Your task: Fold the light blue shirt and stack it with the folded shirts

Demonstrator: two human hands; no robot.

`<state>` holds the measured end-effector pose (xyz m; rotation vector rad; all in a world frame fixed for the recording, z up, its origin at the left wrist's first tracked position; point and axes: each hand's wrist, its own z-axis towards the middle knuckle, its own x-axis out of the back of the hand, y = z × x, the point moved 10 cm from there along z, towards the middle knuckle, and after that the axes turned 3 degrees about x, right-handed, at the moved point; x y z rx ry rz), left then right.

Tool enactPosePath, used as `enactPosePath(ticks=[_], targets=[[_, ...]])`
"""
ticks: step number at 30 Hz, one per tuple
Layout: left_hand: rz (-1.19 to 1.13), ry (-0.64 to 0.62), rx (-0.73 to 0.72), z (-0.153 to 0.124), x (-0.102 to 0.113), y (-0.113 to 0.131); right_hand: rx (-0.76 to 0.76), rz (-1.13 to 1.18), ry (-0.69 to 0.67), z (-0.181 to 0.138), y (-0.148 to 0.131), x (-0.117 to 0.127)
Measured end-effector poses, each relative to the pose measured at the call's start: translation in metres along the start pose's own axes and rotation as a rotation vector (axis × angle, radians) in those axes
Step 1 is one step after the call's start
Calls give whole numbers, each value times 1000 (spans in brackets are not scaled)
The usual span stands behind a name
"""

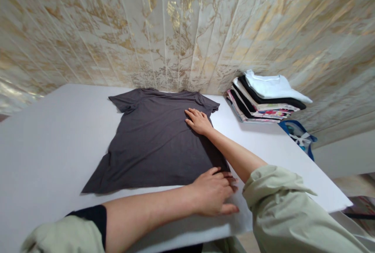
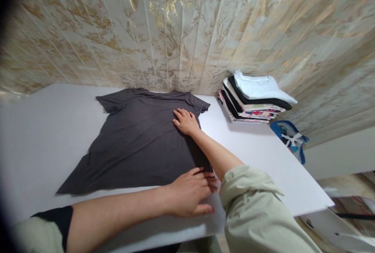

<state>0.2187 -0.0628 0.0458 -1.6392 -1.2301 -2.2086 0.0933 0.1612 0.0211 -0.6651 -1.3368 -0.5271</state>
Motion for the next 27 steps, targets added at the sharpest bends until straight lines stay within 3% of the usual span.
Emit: enactPosePath(ticks=[3, 6, 11, 14, 17, 19, 22, 27], targets=[[-123, 16, -21, -4, 21, 7, 9, -14, -2, -1, -2, 0], [-77, 112, 108, -20, 57, -20, 20, -39, 8, -1, -3, -1], [211, 427, 556, -93, 145, -129, 23, -83, 32, -2, -4, -1], [363, 482, 827, -150, 185, -210, 28, -99, 33, -1, -5, -1], [402, 363, 1012, -196, 197, -279, 24, -106, 27, -1, -7, -1], [413, 361, 1077, -219, 203, -306, 19, -103, 30, -2, -7, -1], [418, 386, 1096, -234, 205, -321, 20, -94, 30, -2, -6, 0], [410, 376, 1082, -235, 201, -321, -10, -122, 63, -3, -14, 12]])
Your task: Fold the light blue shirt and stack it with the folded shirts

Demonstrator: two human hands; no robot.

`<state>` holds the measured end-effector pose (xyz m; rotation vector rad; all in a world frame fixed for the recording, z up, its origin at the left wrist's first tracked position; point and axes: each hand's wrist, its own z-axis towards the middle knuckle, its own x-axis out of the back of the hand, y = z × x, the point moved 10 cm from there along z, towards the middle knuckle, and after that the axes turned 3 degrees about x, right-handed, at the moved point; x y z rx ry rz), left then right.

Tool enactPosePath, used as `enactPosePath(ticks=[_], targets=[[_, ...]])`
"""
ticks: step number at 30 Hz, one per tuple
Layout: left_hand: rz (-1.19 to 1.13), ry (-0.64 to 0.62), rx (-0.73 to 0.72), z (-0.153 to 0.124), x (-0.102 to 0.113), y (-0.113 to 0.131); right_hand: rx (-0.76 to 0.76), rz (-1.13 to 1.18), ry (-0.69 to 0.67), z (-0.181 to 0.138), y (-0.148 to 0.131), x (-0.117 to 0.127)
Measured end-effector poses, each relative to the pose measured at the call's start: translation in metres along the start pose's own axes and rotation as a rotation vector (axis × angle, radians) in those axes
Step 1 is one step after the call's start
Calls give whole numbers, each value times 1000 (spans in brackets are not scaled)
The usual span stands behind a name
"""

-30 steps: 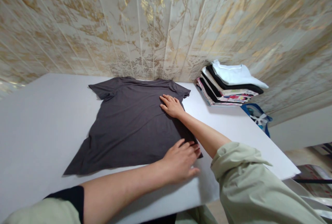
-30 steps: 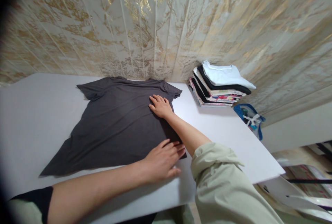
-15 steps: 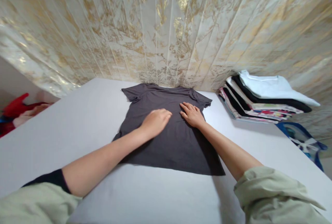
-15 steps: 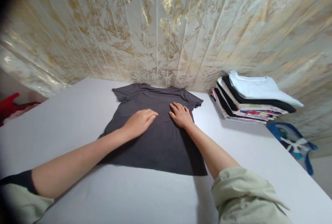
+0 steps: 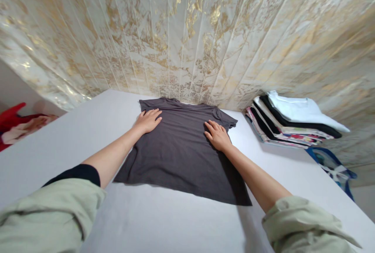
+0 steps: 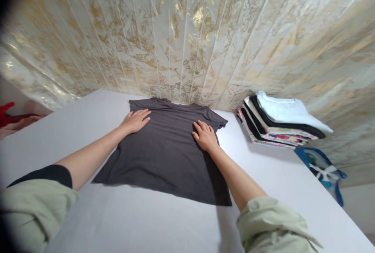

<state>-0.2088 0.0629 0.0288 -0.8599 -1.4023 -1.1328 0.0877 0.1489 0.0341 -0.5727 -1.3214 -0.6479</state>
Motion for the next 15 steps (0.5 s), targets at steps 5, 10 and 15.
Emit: enactPosePath(ticks=[5, 10, 15], targets=[[12, 27, -23, 2, 0, -1, 104, 54, -28, -18, -61, 10], [42, 21, -6, 6, -5, -5, 292, 158, -67, -73, -112, 17], [47, 23, -9, 7, -3, -6, 254, 168, -60, -136, -77, 22]])
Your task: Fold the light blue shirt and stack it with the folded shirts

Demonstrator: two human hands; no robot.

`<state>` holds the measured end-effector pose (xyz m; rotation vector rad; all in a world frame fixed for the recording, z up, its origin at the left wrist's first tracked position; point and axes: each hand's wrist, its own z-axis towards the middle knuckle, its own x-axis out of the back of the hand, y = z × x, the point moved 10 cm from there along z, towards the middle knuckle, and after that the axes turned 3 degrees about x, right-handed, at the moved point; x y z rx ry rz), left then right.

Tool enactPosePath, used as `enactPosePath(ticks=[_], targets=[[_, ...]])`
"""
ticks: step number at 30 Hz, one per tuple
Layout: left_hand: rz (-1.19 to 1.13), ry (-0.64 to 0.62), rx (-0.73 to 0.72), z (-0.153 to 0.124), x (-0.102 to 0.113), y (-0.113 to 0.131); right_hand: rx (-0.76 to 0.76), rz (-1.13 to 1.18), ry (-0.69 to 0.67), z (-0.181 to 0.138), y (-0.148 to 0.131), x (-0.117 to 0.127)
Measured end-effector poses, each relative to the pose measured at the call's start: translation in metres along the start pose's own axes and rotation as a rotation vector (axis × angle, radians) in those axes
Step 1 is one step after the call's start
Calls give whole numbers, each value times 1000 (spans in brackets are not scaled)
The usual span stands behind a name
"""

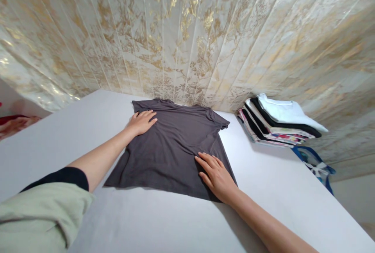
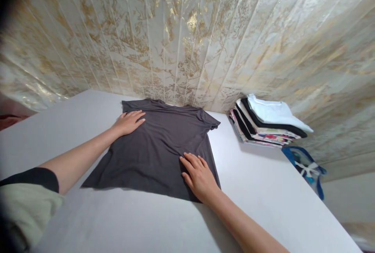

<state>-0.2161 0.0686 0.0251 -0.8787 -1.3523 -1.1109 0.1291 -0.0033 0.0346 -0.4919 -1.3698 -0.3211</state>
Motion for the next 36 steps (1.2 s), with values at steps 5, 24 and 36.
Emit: enactPosePath(ticks=[5, 24, 36], targets=[[66, -36, 3, -8, 7, 22, -67, -16, -1, -40, 20, 5], [-333, -78, -619, -181, -3, 190, -698, -220, 99, 8, 130, 38], [-577, -316, -774, -223, 29, 230, -688, -129, 110, 8, 147, 33]])
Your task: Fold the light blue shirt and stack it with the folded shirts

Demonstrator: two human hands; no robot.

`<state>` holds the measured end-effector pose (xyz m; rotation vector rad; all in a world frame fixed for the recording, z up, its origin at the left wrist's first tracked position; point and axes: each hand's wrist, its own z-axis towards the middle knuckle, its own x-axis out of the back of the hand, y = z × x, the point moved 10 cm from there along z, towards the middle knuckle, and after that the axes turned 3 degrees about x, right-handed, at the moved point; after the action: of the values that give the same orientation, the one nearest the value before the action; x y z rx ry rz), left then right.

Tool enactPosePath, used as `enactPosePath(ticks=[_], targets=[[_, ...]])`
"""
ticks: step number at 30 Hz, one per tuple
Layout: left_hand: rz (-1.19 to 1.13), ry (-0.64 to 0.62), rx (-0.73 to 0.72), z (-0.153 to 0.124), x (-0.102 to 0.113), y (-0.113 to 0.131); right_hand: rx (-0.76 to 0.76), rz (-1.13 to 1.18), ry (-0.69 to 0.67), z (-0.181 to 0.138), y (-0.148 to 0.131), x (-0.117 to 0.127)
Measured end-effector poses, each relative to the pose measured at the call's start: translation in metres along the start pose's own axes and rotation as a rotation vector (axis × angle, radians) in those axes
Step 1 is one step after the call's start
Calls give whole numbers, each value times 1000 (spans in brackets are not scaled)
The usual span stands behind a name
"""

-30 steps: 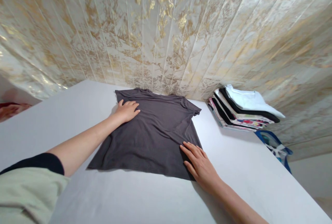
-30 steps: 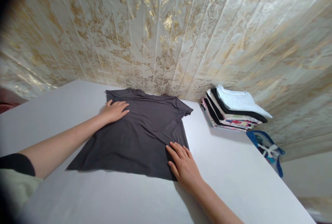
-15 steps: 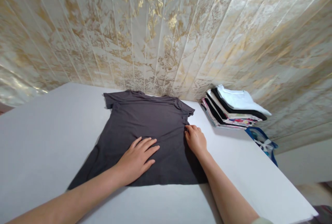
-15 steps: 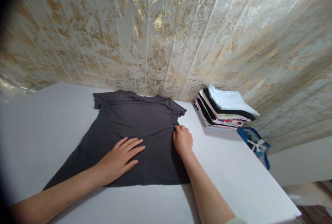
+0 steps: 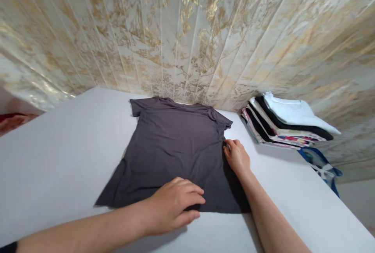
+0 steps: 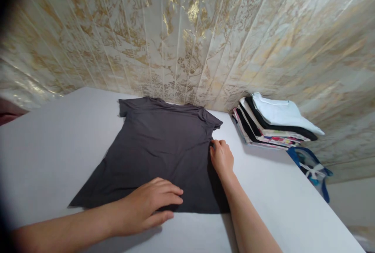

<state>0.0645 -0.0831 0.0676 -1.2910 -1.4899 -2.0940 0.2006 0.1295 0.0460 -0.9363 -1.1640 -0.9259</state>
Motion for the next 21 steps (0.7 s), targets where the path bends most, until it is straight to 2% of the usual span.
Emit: enactPosePath(ticks=[2, 5, 8, 10, 13, 16, 19, 21], targets=[[37, 86, 85, 2, 15, -18, -12, 5, 14, -1, 1, 0], [248, 245, 335, 0, 45, -61, -39, 30, 18, -3, 4, 1], [457, 246, 521, -6, 58, -88, -39, 42, 24, -5, 6, 1], [480, 166, 545, -8, 52, -88, -36, 44, 36, -5, 7, 2], [403, 18, 505, -11, 32, -68, -7, 75, 84, -8, 5, 6], [320, -76, 448, -15, 19, -42, 147, 184, 161, -14, -16, 17], [213, -111, 401, -12, 20, -31, 365, 329, 142, -28, -52, 22], [177, -31, 393, -7, 34, -37, 487, 389, 47, -38, -78, 18]])
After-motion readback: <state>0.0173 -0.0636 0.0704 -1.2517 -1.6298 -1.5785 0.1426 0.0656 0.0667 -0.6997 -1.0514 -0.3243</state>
